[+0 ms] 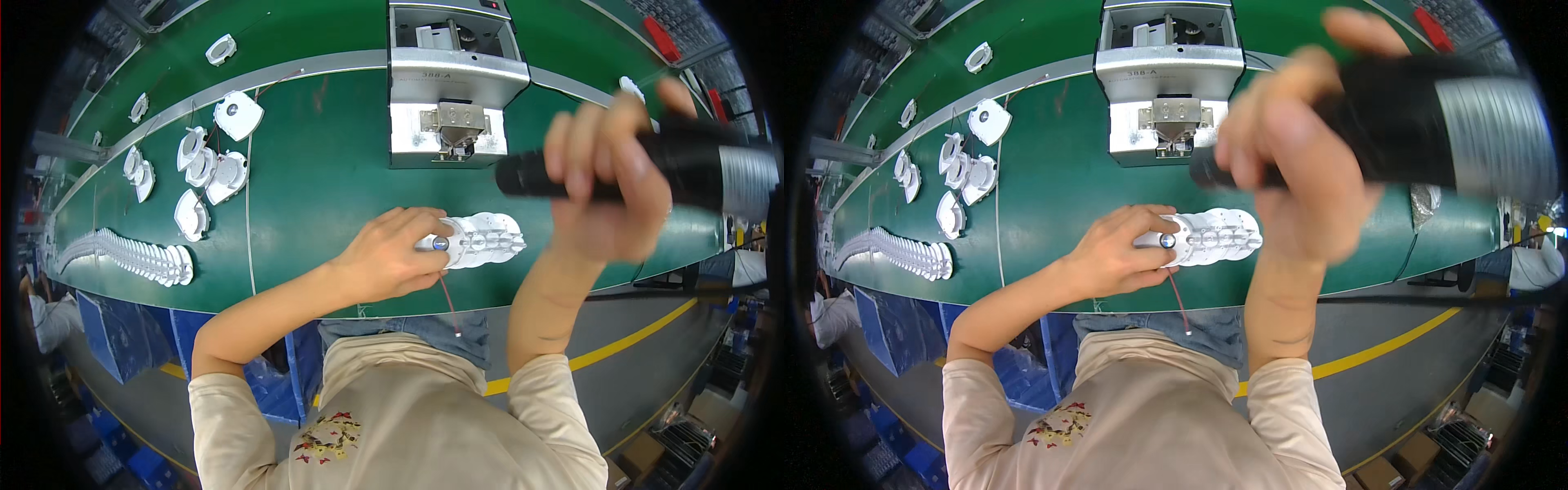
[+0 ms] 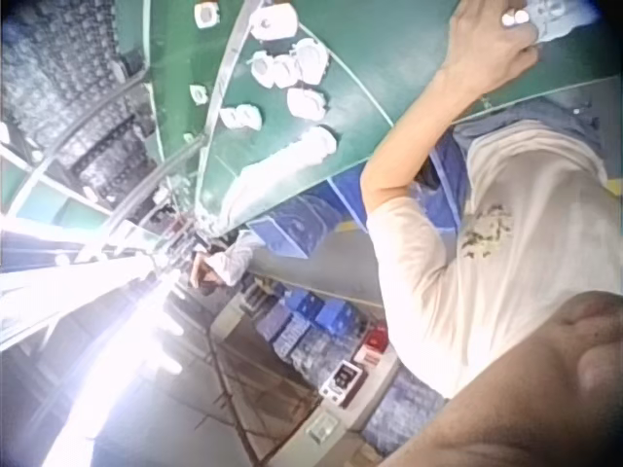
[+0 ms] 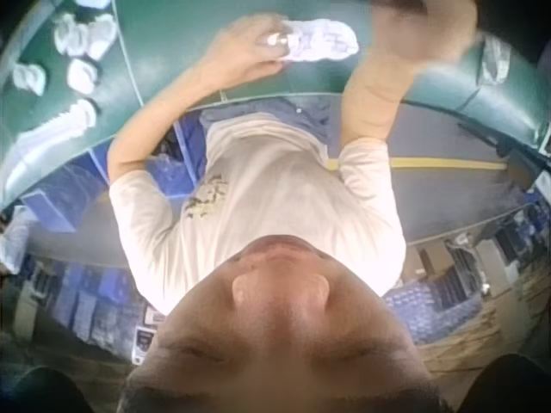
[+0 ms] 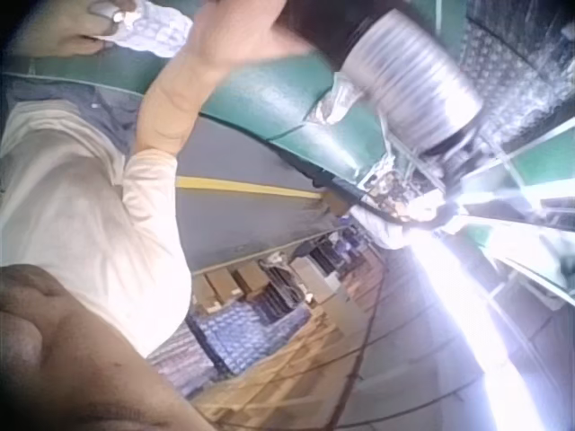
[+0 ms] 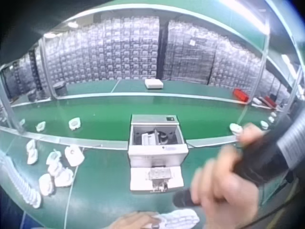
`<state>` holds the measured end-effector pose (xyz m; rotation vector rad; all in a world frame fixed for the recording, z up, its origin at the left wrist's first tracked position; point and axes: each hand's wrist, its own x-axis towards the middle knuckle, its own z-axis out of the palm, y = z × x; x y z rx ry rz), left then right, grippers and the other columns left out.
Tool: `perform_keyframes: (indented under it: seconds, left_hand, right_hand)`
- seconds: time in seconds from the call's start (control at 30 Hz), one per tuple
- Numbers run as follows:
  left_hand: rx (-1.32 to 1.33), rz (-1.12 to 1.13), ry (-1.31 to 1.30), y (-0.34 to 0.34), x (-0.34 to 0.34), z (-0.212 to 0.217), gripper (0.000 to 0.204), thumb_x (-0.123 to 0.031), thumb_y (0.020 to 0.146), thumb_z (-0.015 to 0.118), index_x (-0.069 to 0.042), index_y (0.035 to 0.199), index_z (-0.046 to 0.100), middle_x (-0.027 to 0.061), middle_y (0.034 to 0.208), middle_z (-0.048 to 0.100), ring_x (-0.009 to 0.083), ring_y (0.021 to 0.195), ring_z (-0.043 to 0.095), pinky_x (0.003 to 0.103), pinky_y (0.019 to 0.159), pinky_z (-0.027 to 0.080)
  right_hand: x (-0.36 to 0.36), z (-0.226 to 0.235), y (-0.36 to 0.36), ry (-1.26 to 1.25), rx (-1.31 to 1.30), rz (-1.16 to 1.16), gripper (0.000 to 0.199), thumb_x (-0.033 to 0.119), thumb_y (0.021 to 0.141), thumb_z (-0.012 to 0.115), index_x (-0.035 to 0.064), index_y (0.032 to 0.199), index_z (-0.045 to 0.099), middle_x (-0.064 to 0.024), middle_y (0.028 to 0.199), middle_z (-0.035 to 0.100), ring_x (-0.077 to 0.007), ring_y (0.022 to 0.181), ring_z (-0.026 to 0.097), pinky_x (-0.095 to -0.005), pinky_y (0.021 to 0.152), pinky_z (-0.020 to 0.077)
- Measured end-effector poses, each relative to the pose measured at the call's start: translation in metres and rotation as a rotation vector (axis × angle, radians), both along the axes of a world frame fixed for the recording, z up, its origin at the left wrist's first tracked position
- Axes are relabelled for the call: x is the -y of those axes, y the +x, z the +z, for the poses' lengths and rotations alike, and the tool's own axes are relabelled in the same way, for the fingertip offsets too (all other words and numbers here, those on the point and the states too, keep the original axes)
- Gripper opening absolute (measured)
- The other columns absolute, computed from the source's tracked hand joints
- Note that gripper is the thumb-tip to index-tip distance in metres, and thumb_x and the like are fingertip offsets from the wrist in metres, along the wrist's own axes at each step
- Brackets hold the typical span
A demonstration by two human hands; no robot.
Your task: Assemble LED light components and secure them with an electric screwdriver on a factory assembly line.
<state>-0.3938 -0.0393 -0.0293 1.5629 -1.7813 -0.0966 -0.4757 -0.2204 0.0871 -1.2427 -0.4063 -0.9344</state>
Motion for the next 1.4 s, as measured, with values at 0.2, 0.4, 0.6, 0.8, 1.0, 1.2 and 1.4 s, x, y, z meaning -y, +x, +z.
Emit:
perform_keyframes:
  seconds: [0.2, 0.4, 0.6, 0.8, 1.0, 1.2, 1.4]
  left_hand:
    - [-0.033, -0.014, 0.029, 0.008, -0.005, 0.001, 0.024, -0.012, 0.064, 0.078, -0.011, 0.083, 0.063, 0.0047, 0.109, 0.058, 0.0283, 0.107, 0.059, 0.039, 0.078, 0.051]
    - [-0.041, 0.053, 0.022, 0.004, -0.007, 0.003, 0.022, -0.012, 0.069, 0.073, -0.012, 0.088, 0.063, 0.0021, 0.108, 0.056, 0.0262, 0.107, 0.055, 0.038, 0.082, 0.049]
    - [-0.057, 0.088, -0.022, 0.003, -0.008, -0.002, 0.016, -0.013, 0.071, 0.071, -0.012, 0.085, 0.064, 0.0026, 0.108, 0.057, 0.0249, 0.105, 0.056, 0.037, 0.081, 0.050]
    - [-0.113, 0.086, -0.036, 0.005, -0.008, -0.004, 0.010, -0.013, 0.069, 0.071, -0.011, 0.077, 0.065, 0.0032, 0.106, 0.059, 0.0253, 0.103, 0.057, 0.037, 0.077, 0.051]
    - [-0.130, 0.076, -0.042, 0.005, -0.006, -0.003, 0.008, -0.014, 0.071, 0.073, -0.011, 0.074, 0.065, 0.0037, 0.105, 0.060, 0.0265, 0.103, 0.059, 0.038, 0.075, 0.052]
    - [-0.138, 0.073, -0.030, 0.006, -0.006, -0.001, 0.009, -0.013, 0.070, 0.073, -0.011, 0.074, 0.065, 0.0041, 0.105, 0.060, 0.0270, 0.103, 0.059, 0.038, 0.076, 0.052]
    - [-0.133, 0.069, -0.024, 0.005, -0.009, -0.001, 0.010, -0.013, 0.068, 0.071, -0.011, 0.076, 0.065, 0.0043, 0.107, 0.058, 0.0264, 0.105, 0.057, 0.038, 0.078, 0.050]
  right_hand:
    - [-0.003, 0.003, 0.046, -0.005, -0.099, -0.212, 0.040, 0.003, 0.079, 0.052, -0.0024, 0.118, 0.044, -0.0066, 0.066, 0.048, -0.0147, 0.047, 0.046, -0.0336, 0.049, 0.0439]
    - [-0.009, -0.001, 0.055, -0.069, -0.230, -0.288, 0.035, 0.002, 0.078, 0.051, -0.0012, 0.112, 0.045, -0.0071, 0.065, 0.049, -0.0140, 0.045, 0.044, -0.0326, 0.047, 0.0427]
    - [-0.011, -0.005, 0.044, 0.030, -0.219, -0.069, 0.041, -0.005, 0.077, 0.058, 0.0003, 0.115, 0.044, -0.0061, 0.066, 0.052, -0.0139, 0.044, 0.046, -0.0292, 0.042, 0.0421]
    - [-0.039, -0.009, -0.004, -0.045, -0.330, -0.024, 0.041, 0.002, 0.078, 0.057, 0.0065, 0.115, 0.040, -0.0040, 0.064, 0.046, -0.0129, 0.043, 0.043, -0.0298, 0.046, 0.0410]
    - [-0.045, -0.027, -0.008, 0.111, -0.356, -0.068, 0.041, -0.003, 0.073, 0.065, 0.0055, 0.102, 0.038, -0.0053, 0.060, 0.048, -0.0123, 0.044, 0.044, -0.0275, 0.044, 0.0415]
    - [-0.046, -0.033, -0.006, 0.050, -0.360, -0.054, 0.039, -0.007, 0.073, 0.063, 0.0040, 0.101, 0.039, -0.0070, 0.064, 0.051, -0.0138, 0.050, 0.049, -0.0288, 0.049, 0.0455]
    - [-0.044, -0.037, -0.011, -0.059, -0.386, -0.006, 0.038, -0.009, 0.072, 0.062, 0.0027, 0.101, 0.041, -0.0075, 0.068, 0.054, -0.0149, 0.060, 0.055, -0.0277, 0.058, 0.0469]
